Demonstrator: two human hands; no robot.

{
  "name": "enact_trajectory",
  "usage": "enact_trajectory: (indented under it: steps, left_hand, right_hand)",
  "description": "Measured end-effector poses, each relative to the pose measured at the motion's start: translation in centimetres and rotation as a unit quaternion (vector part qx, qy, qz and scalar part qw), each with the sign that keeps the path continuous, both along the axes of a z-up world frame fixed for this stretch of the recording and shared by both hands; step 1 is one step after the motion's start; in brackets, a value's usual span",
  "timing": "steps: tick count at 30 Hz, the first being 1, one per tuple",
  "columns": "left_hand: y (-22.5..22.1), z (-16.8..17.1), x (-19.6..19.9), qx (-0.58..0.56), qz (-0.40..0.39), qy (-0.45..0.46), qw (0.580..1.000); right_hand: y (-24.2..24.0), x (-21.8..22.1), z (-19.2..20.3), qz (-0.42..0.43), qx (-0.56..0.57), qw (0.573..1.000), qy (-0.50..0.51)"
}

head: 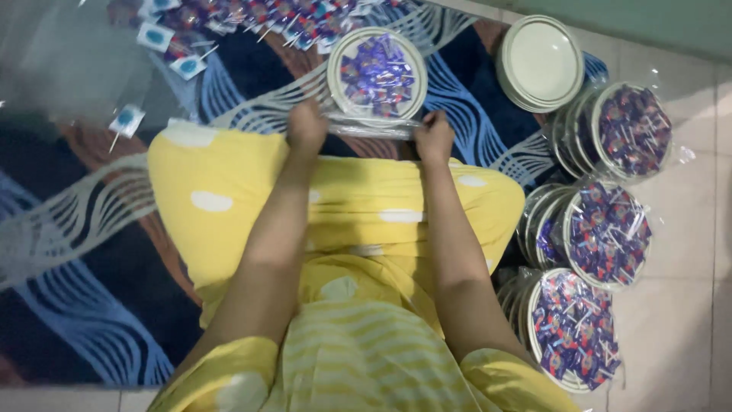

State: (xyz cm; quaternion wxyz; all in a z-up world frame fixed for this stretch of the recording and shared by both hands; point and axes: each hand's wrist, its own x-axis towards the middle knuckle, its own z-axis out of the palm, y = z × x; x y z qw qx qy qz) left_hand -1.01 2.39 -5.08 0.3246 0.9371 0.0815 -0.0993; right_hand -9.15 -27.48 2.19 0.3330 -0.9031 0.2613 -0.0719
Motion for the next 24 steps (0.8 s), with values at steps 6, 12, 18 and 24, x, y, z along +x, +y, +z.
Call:
enact_trajectory:
  steps: [6, 12, 18, 24]
  left_hand:
    - [0.0, 5.9, -1.8, -0.131, -0.03, -0.047, 0.99]
    - [-2.2, 0.9, -1.9, -0.207, -0.158, -0.004, 0.966]
    - [-0.9, -4.4, 1.4, -0.107, -0.149, -0.015, 0.983]
    - [-1.8, -3.0, 4.3, -0.348, 0.078, -0.02, 0.934]
  right_hand:
    - [0.2, 0.3, -0.3, -0.028, 0.013, 0.998, -0.047]
    - [1.6, -1.9, 1.0, 0.099, 0.172, 0.976, -0.095]
    - [1.0, -1.0, 1.4, 0.014, -0.022, 0.996, -0.091]
    - [-1.9, -0.9, -2.1, -0.088, 0.112, 0.984, -0.107]
